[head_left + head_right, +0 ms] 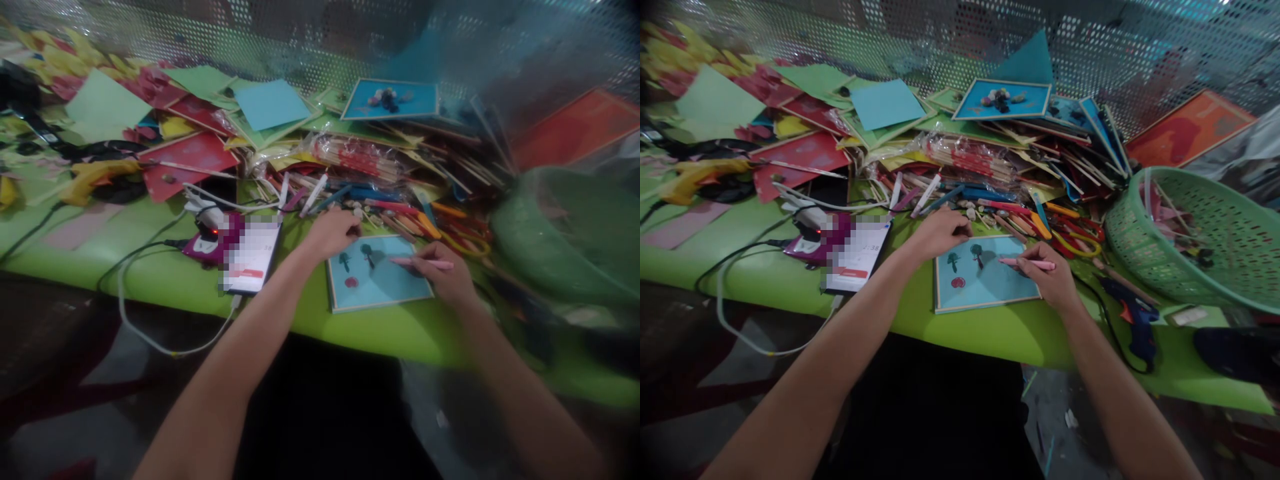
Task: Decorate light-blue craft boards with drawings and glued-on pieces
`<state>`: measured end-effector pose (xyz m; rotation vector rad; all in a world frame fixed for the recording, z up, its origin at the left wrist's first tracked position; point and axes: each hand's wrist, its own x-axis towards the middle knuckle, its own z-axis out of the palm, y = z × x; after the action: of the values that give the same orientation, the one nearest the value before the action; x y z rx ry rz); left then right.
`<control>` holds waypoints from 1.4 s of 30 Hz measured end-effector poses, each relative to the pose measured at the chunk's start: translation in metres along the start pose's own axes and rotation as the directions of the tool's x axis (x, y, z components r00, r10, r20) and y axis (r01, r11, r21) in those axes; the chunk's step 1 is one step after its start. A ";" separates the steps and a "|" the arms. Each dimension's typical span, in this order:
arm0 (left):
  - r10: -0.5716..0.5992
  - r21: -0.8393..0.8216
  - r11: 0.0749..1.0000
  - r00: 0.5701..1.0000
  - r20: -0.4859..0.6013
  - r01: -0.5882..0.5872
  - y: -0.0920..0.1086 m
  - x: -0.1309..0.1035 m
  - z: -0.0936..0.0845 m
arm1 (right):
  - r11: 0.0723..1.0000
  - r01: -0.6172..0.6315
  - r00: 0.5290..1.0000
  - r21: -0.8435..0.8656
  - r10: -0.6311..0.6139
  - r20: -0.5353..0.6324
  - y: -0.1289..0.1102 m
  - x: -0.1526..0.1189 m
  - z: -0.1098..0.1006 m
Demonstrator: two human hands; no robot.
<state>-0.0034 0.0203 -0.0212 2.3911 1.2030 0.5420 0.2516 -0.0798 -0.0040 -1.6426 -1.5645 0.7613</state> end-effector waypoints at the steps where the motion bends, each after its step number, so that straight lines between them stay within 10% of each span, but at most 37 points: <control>1: 0.001 -0.001 1.000 1.000 0.003 -0.001 0.000 0.000 0.000 | 1.000 -0.006 1.000 0.009 0.006 0.007 0.001 0.000 0.000; 42: 0.009 0.015 1.000 1.000 -0.015 -0.009 -0.002 0.000 0.002 | 1.000 0.008 0.999 -0.027 -0.007 0.037 0.002 0.000 0.001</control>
<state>-0.0033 0.0212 -0.0236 2.4105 1.2072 0.5573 0.2518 -0.0798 -0.0062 -1.6502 -1.6128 0.7737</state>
